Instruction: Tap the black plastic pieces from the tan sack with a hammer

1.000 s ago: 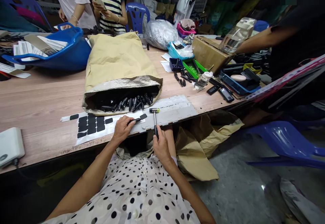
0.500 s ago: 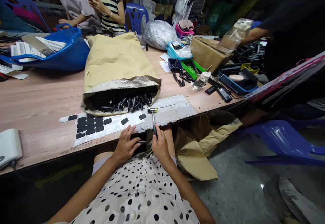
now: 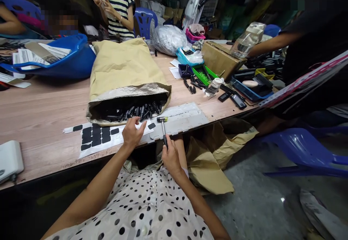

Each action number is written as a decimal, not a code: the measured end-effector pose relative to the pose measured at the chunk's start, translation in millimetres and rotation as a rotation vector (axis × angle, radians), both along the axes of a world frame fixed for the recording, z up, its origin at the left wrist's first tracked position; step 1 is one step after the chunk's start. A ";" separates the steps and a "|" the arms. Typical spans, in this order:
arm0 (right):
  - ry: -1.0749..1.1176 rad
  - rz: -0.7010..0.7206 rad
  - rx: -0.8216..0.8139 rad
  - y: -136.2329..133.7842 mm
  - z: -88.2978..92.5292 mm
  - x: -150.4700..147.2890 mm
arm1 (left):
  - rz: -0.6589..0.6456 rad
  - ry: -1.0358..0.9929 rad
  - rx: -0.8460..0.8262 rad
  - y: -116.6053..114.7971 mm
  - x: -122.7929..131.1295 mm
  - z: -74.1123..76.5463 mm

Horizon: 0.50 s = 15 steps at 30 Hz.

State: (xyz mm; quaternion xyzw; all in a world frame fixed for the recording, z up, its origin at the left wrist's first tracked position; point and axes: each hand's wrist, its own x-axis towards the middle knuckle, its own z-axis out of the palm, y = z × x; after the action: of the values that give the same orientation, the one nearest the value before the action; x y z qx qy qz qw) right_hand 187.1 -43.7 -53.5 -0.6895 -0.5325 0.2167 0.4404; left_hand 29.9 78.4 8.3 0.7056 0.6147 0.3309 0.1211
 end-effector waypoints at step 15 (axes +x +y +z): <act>0.031 -0.002 0.050 2.1 -0.1 -1.9 | -0.046 0.054 -0.221 21.0 -14.7 22.0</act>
State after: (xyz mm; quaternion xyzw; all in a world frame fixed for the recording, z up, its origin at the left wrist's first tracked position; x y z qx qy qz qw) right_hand 185.1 -41.6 -53.6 -0.6753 -0.5301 0.2136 0.4661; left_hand 15.2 99.4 30.2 0.7104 0.6343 0.2392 0.1890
